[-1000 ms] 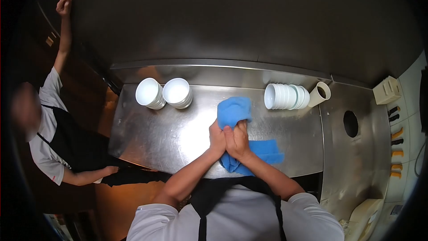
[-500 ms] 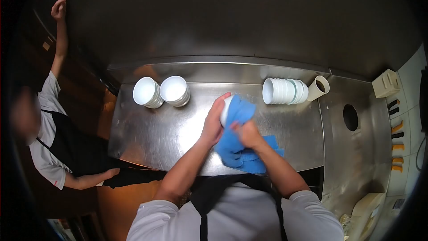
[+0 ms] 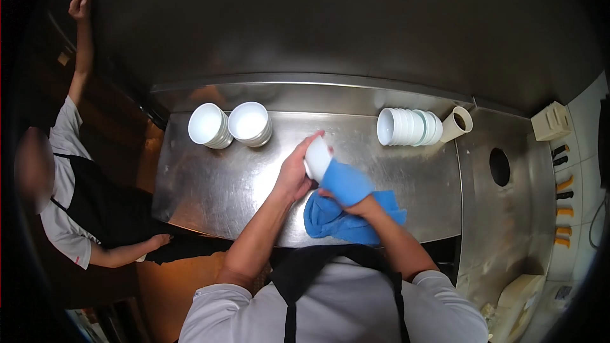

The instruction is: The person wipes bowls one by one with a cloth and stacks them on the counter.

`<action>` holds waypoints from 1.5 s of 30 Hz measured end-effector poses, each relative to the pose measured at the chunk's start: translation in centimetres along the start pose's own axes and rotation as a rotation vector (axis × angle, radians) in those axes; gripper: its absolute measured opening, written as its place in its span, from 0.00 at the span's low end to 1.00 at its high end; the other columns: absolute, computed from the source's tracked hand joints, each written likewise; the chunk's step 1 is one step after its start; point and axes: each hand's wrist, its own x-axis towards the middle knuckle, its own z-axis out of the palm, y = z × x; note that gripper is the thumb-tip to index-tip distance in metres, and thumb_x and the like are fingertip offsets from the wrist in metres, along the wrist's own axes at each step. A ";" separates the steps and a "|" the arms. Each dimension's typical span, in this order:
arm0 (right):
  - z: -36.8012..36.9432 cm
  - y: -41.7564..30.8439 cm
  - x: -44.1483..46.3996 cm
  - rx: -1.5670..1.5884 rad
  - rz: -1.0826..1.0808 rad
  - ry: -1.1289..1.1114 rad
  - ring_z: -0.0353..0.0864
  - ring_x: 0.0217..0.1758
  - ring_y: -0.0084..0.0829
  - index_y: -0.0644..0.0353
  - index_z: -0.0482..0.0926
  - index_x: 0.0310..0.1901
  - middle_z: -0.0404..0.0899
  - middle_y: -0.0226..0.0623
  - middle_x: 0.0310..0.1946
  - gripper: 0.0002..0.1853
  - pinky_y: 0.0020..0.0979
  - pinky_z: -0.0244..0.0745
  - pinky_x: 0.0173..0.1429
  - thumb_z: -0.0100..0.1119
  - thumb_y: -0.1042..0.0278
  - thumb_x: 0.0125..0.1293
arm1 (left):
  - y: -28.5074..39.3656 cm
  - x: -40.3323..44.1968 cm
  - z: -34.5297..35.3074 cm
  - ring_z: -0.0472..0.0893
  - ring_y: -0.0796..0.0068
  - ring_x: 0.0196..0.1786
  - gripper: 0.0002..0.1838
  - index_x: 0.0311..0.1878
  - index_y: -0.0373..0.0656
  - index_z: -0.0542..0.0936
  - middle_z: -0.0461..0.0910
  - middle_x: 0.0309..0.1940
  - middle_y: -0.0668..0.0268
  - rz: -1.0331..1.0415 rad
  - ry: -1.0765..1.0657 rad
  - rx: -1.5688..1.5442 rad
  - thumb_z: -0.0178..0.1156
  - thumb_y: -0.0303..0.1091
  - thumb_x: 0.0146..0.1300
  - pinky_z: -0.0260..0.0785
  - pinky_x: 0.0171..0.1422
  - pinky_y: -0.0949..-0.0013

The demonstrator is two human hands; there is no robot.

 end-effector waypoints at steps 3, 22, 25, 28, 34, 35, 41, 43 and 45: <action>-0.3 1.2 -1.0 0.870 0.572 0.267 0.83 0.43 0.38 0.60 0.77 0.53 0.81 0.44 0.43 0.23 0.39 0.78 0.50 0.58 0.48 0.69 | -0.3 0.3 -0.6 0.79 0.65 0.57 0.23 0.63 0.34 0.71 0.77 0.56 0.55 0.078 -0.147 0.043 0.46 0.44 0.76 0.73 0.63 0.60; -2.7 3.1 -0.4 1.596 0.976 0.584 0.83 0.40 0.35 0.60 0.76 0.51 0.81 0.41 0.40 0.31 0.38 0.82 0.45 0.49 0.35 0.70 | 6.6 0.8 -6.7 0.79 0.62 0.39 0.07 0.38 0.41 0.83 0.84 0.35 0.62 1.304 0.500 1.753 0.65 0.25 0.54 0.65 0.51 0.60; -2.4 2.2 -1.0 1.564 1.013 0.532 0.83 0.40 0.36 0.60 0.76 0.51 0.81 0.41 0.40 0.31 0.39 0.82 0.46 0.49 0.34 0.70 | 6.9 1.7 -8.6 0.79 0.61 0.39 0.08 0.40 0.42 0.83 0.84 0.34 0.61 1.251 0.557 1.824 0.64 0.25 0.56 0.65 0.52 0.59; -2.5 1.6 -1.7 1.622 1.034 0.532 0.83 0.41 0.36 0.60 0.76 0.50 0.81 0.41 0.40 0.32 0.39 0.82 0.47 0.48 0.34 0.70 | 7.0 1.9 -9.0 0.79 0.58 0.46 0.14 0.47 0.43 0.82 0.83 0.40 0.58 1.085 0.604 1.929 0.63 0.26 0.57 0.65 0.57 0.57; -3.3 4.3 -5.6 1.701 0.970 0.577 0.83 0.46 0.38 0.61 0.74 0.54 0.81 0.42 0.44 0.32 0.41 0.81 0.52 0.48 0.34 0.70 | 1.4 4.6 -3.5 0.72 0.47 0.64 0.26 0.62 0.38 0.75 0.75 0.59 0.46 1.285 0.508 1.735 0.65 0.34 0.59 0.60 0.72 0.52; -3.4 4.4 -6.1 1.704 0.991 0.590 0.83 0.47 0.38 0.61 0.74 0.55 0.80 0.42 0.46 0.33 0.42 0.80 0.53 0.47 0.34 0.71 | -1.3 5.5 -1.8 0.74 0.48 0.63 0.26 0.60 0.39 0.77 0.77 0.57 0.48 1.138 0.352 1.617 0.67 0.34 0.59 0.63 0.69 0.54; -4.0 5.9 -10.0 1.639 1.021 0.581 0.80 0.58 0.39 0.61 0.68 0.64 0.77 0.44 0.57 0.35 0.45 0.75 0.63 0.45 0.35 0.72 | -11.9 13.5 6.0 0.72 0.46 0.66 0.24 0.60 0.39 0.77 0.70 0.65 0.46 0.566 -0.206 1.358 0.64 0.36 0.61 0.65 0.69 0.56; -4.5 6.5 -11.4 1.588 1.069 0.618 0.79 0.58 0.39 0.61 0.68 0.63 0.77 0.44 0.57 0.35 0.45 0.74 0.63 0.46 0.35 0.72 | -13.6 16.3 5.4 0.78 0.49 0.59 0.19 0.56 0.37 0.78 0.78 0.55 0.46 0.414 -0.212 1.341 0.60 0.36 0.66 0.68 0.64 0.61; -5.2 7.1 -12.0 1.589 1.085 0.658 0.79 0.58 0.38 0.61 0.69 0.62 0.77 0.43 0.56 0.34 0.43 0.74 0.64 0.46 0.36 0.72 | -14.7 17.9 3.2 0.81 0.55 0.52 0.17 0.54 0.37 0.79 0.82 0.47 0.49 0.345 -0.159 1.205 0.57 0.37 0.68 0.70 0.59 0.64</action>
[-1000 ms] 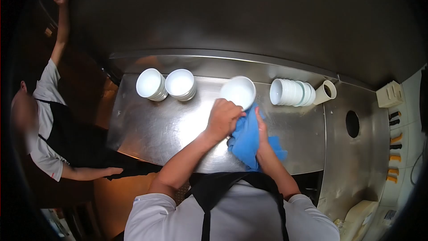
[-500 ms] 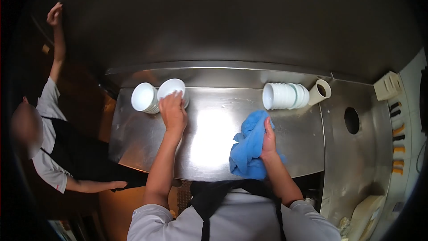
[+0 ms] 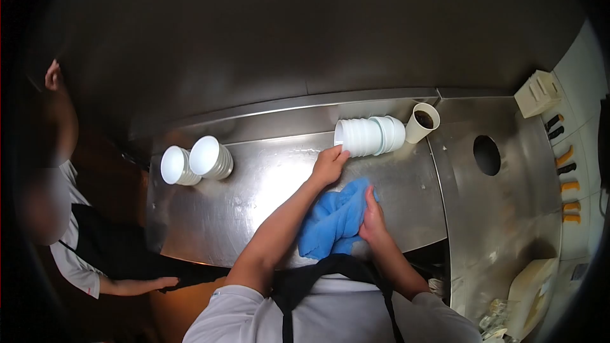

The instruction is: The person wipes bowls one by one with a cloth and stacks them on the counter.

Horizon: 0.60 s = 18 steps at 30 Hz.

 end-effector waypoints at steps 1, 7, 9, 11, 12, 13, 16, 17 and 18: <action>-0.2 -0.4 -0.2 0.030 -0.001 0.003 0.78 0.58 0.36 0.61 0.70 0.61 0.77 0.41 0.56 0.33 0.42 0.74 0.63 0.46 0.37 0.72 | -0.2 -0.3 -0.2 0.82 0.58 0.48 0.16 0.53 0.37 0.80 0.83 0.42 0.50 -0.046 0.014 -0.063 0.56 0.37 0.69 0.70 0.56 0.65; -0.6 2.6 1.1 -0.314 -0.191 0.164 0.77 0.59 0.37 0.66 0.70 0.61 0.76 0.42 0.56 0.33 0.38 0.71 0.64 0.48 0.39 0.73 | 1.2 -5.6 -3.0 0.80 0.54 0.36 0.13 0.39 0.37 0.79 0.80 0.29 0.50 -0.011 0.492 0.110 0.53 0.37 0.70 0.71 0.43 0.60; 1.3 3.8 0.7 -0.578 -0.345 0.114 0.77 0.58 0.38 0.66 0.70 0.61 0.77 0.42 0.56 0.31 0.37 0.71 0.63 0.49 0.42 0.74 | 3.2 -8.7 -3.8 0.79 0.49 0.35 0.12 0.36 0.37 0.79 0.80 0.29 0.49 0.018 0.500 0.365 0.53 0.37 0.70 0.70 0.40 0.58; 3.8 3.7 0.6 -0.791 -0.428 -0.053 0.78 0.55 0.37 0.66 0.71 0.60 0.77 0.40 0.55 0.28 0.36 0.72 0.61 0.49 0.45 0.75 | 5.2 -12.1 -3.7 0.78 0.45 0.33 0.12 0.34 0.38 0.78 0.80 0.29 0.48 0.068 0.434 0.578 0.54 0.36 0.69 0.69 0.38 0.56; 5.2 3.5 0.8 -0.896 -0.473 -0.147 0.78 0.54 0.37 0.65 0.71 0.59 0.78 0.40 0.54 0.27 0.36 0.73 0.60 0.49 0.47 0.75 | 6.1 -13.8 -3.6 0.77 0.48 0.30 0.12 0.33 0.38 0.79 0.79 0.27 0.49 0.061 0.452 0.443 0.54 0.36 0.68 0.68 0.36 0.56; 6.6 3.1 1.2 -1.000 -0.524 -0.246 0.79 0.52 0.36 0.65 0.72 0.59 0.78 0.39 0.53 0.26 0.36 0.73 0.59 0.49 0.48 0.76 | 6.9 -15.3 -3.5 0.77 0.50 0.28 0.12 0.32 0.38 0.79 0.79 0.26 0.50 0.062 0.472 0.308 0.55 0.36 0.68 0.67 0.35 0.56; 8.7 1.9 2.5 -0.808 -0.240 -0.327 0.79 0.49 0.32 0.64 0.73 0.57 0.79 0.36 0.51 0.24 0.35 0.74 0.56 0.51 0.50 0.75 | 7.2 -17.4 -5.0 0.76 0.60 0.24 0.13 0.29 0.36 0.79 0.78 0.24 0.53 -0.112 0.516 0.048 0.55 0.35 0.67 0.67 0.34 0.59; 8.7 1.6 2.6 -0.662 -0.068 -0.307 0.79 0.48 0.31 0.64 0.74 0.56 0.80 0.35 0.51 0.23 0.35 0.74 0.56 0.52 0.50 0.75 | 7.2 -18.2 -5.7 0.76 0.64 0.24 0.14 0.28 0.36 0.79 0.78 0.23 0.54 -0.202 0.527 -0.019 0.55 0.34 0.67 0.67 0.34 0.61; 8.4 1.5 2.5 -0.468 0.042 -0.360 0.78 0.48 0.25 0.64 0.74 0.58 0.79 0.33 0.51 0.24 0.31 0.74 0.54 0.56 0.51 0.73 | 9.0 -18.0 -7.1 0.76 0.72 0.27 0.17 0.25 0.34 0.79 0.79 0.22 0.59 -0.260 0.577 -0.249 0.53 0.36 0.67 0.67 0.37 0.62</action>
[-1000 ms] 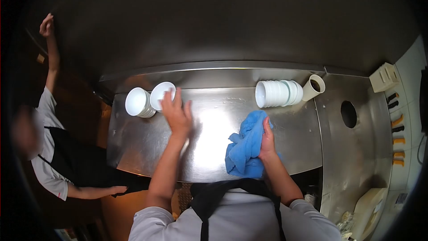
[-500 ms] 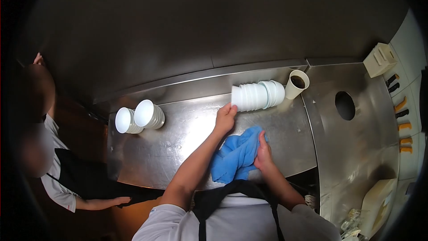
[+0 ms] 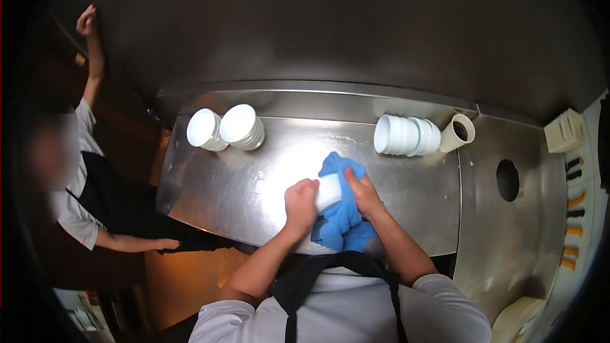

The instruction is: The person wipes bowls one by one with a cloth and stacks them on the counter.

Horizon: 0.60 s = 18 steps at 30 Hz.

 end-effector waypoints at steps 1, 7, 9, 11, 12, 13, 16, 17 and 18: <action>0.7 0.2 -0.4 -0.027 -0.061 -0.045 0.78 0.49 0.25 0.64 0.74 0.58 0.79 0.33 0.51 0.23 0.30 0.74 0.55 0.57 0.52 0.72 | -0.2 1.4 -0.8 0.78 0.71 0.30 0.17 0.30 0.34 0.79 0.80 0.27 0.61 0.011 0.066 -0.186 0.52 0.38 0.68 0.70 0.42 0.63; 4.2 0.3 -1.2 -0.147 -0.063 -0.024 0.76 0.53 0.31 0.62 0.77 0.56 0.80 0.37 0.50 0.24 0.35 0.70 0.60 0.68 0.56 0.65 | -1.2 2.3 -2.5 0.74 0.68 0.55 0.26 0.64 0.38 0.68 0.74 0.53 0.59 0.247 -0.111 -0.275 0.51 0.45 0.70 0.64 0.65 0.67; 3.9 1.2 -1.5 -0.720 -0.287 -0.340 0.78 0.50 0.35 0.61 0.78 0.53 0.80 0.41 0.48 0.22 0.36 0.72 0.57 0.69 0.57 0.63 | -0.2 1.5 -2.3 0.75 0.67 0.57 0.27 0.64 0.39 0.69 0.75 0.53 0.57 0.133 -0.245 -0.186 0.50 0.48 0.70 0.66 0.64 0.65; 4.1 2.2 -1.7 -1.084 -0.484 -0.427 0.79 0.48 0.39 0.61 0.79 0.50 0.80 0.45 0.46 0.20 0.37 0.74 0.55 0.69 0.58 0.61 | -1.8 2.7 -3.1 0.77 0.65 0.55 0.27 0.62 0.37 0.71 0.77 0.51 0.56 -0.358 -0.410 -0.836 0.49 0.50 0.71 0.68 0.64 0.63; 5.0 2.7 -1.9 -1.155 -0.573 -0.343 0.79 0.47 0.41 0.61 0.79 0.49 0.80 0.46 0.45 0.20 0.38 0.75 0.54 0.70 0.59 0.60 | -1.6 3.3 -4.2 0.78 0.64 0.55 0.26 0.61 0.37 0.71 0.78 0.51 0.55 -0.439 -0.514 -0.880 0.48 0.49 0.72 0.69 0.64 0.62; 5.7 2.9 -1.8 -1.227 -0.670 -0.256 0.79 0.47 0.43 0.61 0.79 0.47 0.80 0.47 0.44 0.19 0.38 0.75 0.53 0.70 0.59 0.59 | -1.3 4.0 -4.9 0.78 0.64 0.54 0.26 0.61 0.36 0.71 0.79 0.50 0.55 -0.510 -0.621 -0.921 0.47 0.49 0.72 0.69 0.64 0.62; 7.0 2.7 -2.4 -0.755 -0.471 -0.087 0.80 0.48 0.40 0.62 0.77 0.50 0.81 0.43 0.44 0.22 0.40 0.76 0.51 0.69 0.57 0.62 | -2.0 5.0 -4.4 0.81 0.61 0.50 0.29 0.60 0.36 0.72 0.80 0.49 0.51 -0.069 -0.453 -0.496 0.45 0.54 0.72 0.74 0.59 0.60; 7.7 2.9 -2.8 -0.502 -0.379 -0.002 0.81 0.48 0.40 0.63 0.77 0.51 0.81 0.43 0.44 0.22 0.40 0.76 0.52 0.69 0.57 0.62 | -2.4 5.0 -4.2 0.82 0.60 0.49 0.30 0.60 0.36 0.72 0.80 0.48 0.50 0.063 -0.387 -0.350 0.44 0.56 0.72 0.75 0.57 0.59; 7.8 3.4 -2.8 -0.623 -0.481 -0.008 0.82 0.48 0.36 0.64 0.76 0.54 0.82 0.41 0.45 0.22 0.37 0.75 0.54 0.69 0.60 0.63 | -1.2 4.6 -4.1 0.81 0.58 0.51 0.31 0.60 0.36 0.72 0.79 0.51 0.49 -0.083 -0.452 -0.470 0.45 0.56 0.71 0.74 0.59 0.58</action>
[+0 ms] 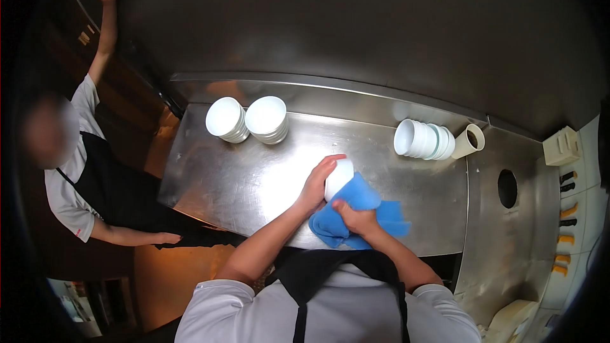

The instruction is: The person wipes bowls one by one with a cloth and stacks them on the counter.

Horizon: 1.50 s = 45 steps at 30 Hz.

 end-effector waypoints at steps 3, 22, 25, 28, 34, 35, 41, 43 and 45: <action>0.3 -0.2 -0.1 -0.398 -0.129 -0.159 0.81 0.49 0.32 0.67 0.76 0.54 0.81 0.41 0.46 0.23 0.34 0.73 0.57 0.70 0.64 0.61 | 1.5 0.0 -0.4 0.79 0.58 0.56 0.27 0.61 0.37 0.72 0.78 0.53 0.48 -0.391 -0.087 -0.460 0.45 0.51 0.73 0.71 0.64 0.59; -0.4 -1.4 3.7 0.462 0.361 0.288 0.77 0.53 0.29 0.68 0.73 0.60 0.79 0.39 0.49 0.26 0.30 0.71 0.57 0.50 0.51 0.75 | 2.3 -2.4 -1.2 0.77 0.55 0.30 0.04 0.36 0.37 0.80 0.78 0.26 0.58 0.834 -0.241 0.909 0.62 0.24 0.57 0.70 0.43 0.62; -0.3 0.3 5.0 1.116 0.482 0.168 0.78 0.49 0.30 0.65 0.75 0.58 0.80 0.40 0.46 0.26 0.30 0.75 0.51 0.51 0.48 0.74 | 2.6 -1.5 -0.8 0.78 0.59 0.30 0.05 0.36 0.38 0.81 0.81 0.28 0.60 1.070 -0.238 0.868 0.62 0.21 0.55 0.70 0.43 0.62; 2.1 4.6 3.2 0.820 0.546 0.343 0.78 0.48 0.28 0.63 0.75 0.57 0.80 0.39 0.44 0.29 0.29 0.75 0.51 0.48 0.42 0.74 | 4.6 0.7 -2.7 0.78 0.61 0.30 0.10 0.37 0.39 0.83 0.83 0.30 0.62 1.078 -0.116 0.995 0.63 0.20 0.49 0.69 0.43 0.61; 0.1 -0.7 3.4 0.373 0.472 0.238 0.76 0.43 0.22 0.62 0.75 0.52 0.78 0.31 0.40 0.28 0.26 0.74 0.48 0.47 0.40 0.74 | 9.5 1.7 -10.2 0.79 0.62 0.34 0.08 0.39 0.41 0.83 0.82 0.28 0.63 1.098 0.469 1.427 0.63 0.25 0.56 0.66 0.46 0.60; -0.7 -0.5 3.6 0.448 0.551 0.251 0.76 0.43 0.22 0.62 0.75 0.52 0.78 0.32 0.41 0.28 0.26 0.74 0.48 0.47 0.40 0.74 | 9.3 1.9 -11.5 0.80 0.62 0.34 0.08 0.40 0.41 0.83 0.82 0.28 0.63 1.052 0.462 1.487 0.63 0.24 0.55 0.67 0.46 0.60; -4.2 0.4 1.8 0.509 0.571 0.234 0.77 0.41 0.23 0.61 0.76 0.50 0.78 0.32 0.40 0.29 0.27 0.75 0.46 0.48 0.38 0.73 | 7.3 3.2 -13.9 0.81 0.62 0.36 0.10 0.41 0.41 0.83 0.83 0.30 0.63 0.952 0.404 1.624 0.61 0.23 0.54 0.67 0.49 0.59; -5.3 0.3 1.4 0.468 0.532 0.345 0.77 0.34 0.22 0.59 0.78 0.41 0.78 0.31 0.33 0.29 0.26 0.75 0.39 0.48 0.35 0.72 | 7.4 3.6 -11.2 0.81 0.56 0.45 0.15 0.48 0.39 0.81 0.83 0.40 0.56 0.956 0.482 1.628 0.61 0.24 0.56 0.66 0.57 0.56; -6.9 0.6 0.9 0.492 0.556 0.406 0.78 0.34 0.22 0.59 0.78 0.41 0.79 0.31 0.33 0.30 0.26 0.75 0.39 0.48 0.34 0.71 | 7.0 3.9 -5.8 0.79 0.52 0.50 0.18 0.52 0.38 0.80 0.81 0.46 0.53 1.116 0.621 1.627 0.62 0.26 0.57 0.65 0.62 0.55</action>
